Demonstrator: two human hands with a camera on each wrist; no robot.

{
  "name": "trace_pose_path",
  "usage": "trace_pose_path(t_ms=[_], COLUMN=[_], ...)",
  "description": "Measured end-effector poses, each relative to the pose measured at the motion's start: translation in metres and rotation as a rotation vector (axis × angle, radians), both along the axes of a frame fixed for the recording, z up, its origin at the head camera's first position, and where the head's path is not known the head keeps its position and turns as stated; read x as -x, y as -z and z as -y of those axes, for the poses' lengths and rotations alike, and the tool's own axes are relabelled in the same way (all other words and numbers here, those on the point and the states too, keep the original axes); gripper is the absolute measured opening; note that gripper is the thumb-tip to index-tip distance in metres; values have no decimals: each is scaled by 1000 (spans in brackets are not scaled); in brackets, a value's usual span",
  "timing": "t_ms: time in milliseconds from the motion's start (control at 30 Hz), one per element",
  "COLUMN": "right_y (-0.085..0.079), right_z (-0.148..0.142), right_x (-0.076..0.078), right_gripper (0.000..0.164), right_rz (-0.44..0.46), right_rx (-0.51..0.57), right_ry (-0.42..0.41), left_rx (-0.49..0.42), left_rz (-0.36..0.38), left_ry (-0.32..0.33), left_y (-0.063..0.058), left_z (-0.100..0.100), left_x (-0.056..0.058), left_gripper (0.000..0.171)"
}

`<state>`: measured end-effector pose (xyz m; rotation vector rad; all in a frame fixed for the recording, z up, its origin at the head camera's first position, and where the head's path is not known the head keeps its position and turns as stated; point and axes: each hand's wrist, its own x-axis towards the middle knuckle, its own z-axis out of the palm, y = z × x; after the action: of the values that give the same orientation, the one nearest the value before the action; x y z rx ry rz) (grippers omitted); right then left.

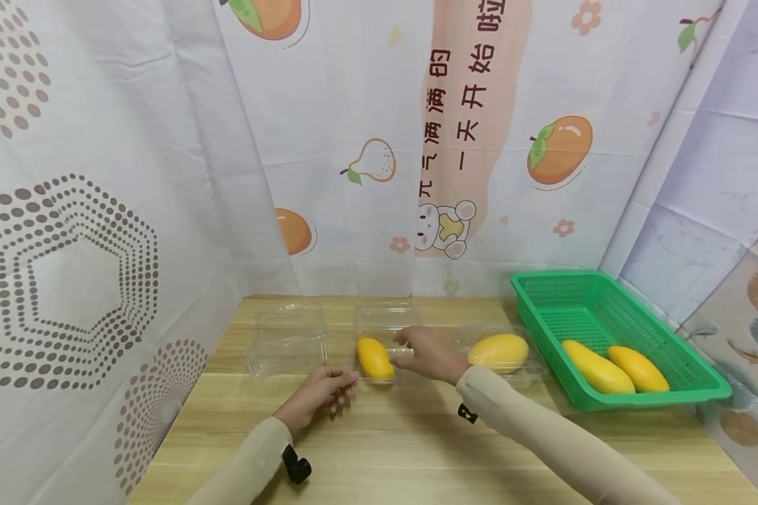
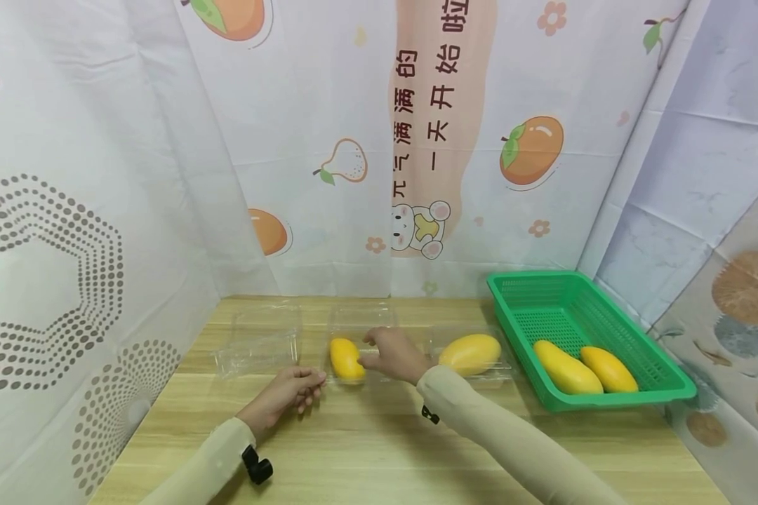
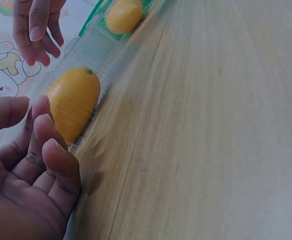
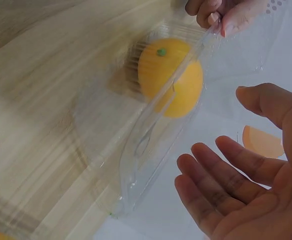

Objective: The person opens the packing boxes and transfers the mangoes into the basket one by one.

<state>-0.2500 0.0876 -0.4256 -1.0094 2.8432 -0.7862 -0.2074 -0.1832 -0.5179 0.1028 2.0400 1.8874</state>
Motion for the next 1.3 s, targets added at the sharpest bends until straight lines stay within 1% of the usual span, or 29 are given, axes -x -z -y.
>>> trace_pose_path(t_ms=[100, 233, 400, 500, 600, 733, 933, 1100, 1300], right_y=[3, 6, 10, 12, 13, 16, 18, 21, 26], right_z=[5, 11, 18, 22, 25, 29, 34, 37, 41], right_x=[1, 2, 4, 4, 3, 2, 2, 3, 4], right_gripper=[40, 39, 38, 39, 38, 36, 36, 38, 38], right_rz=[-20, -13, -14, -23, -11, -24, -60, -60, -41], right_rx=[6, 36, 28, 7, 16, 26, -9, -28, -49], right_ry=[-19, -39, -54, -59, -68, -89, -66, -39, 11], left_rx=[2, 0, -3, -2, 1, 2, 2, 10, 21], left_rz=[-2, -4, 0, 3, 3, -1, 0, 7, 13], left_ry=[5, 8, 5, 4, 4, 5, 7, 2, -11], left_y=[1, 2, 2, 1, 0, -3, -3, -3, -3], left_z=[0, 1, 1, 1, 0, 0, 0, 0, -1], left_x=[0, 0, 1, 1, 0, -2, -3, -3, -4], left_gripper=[43, 44, 43, 43, 43, 42, 43, 42, 40])
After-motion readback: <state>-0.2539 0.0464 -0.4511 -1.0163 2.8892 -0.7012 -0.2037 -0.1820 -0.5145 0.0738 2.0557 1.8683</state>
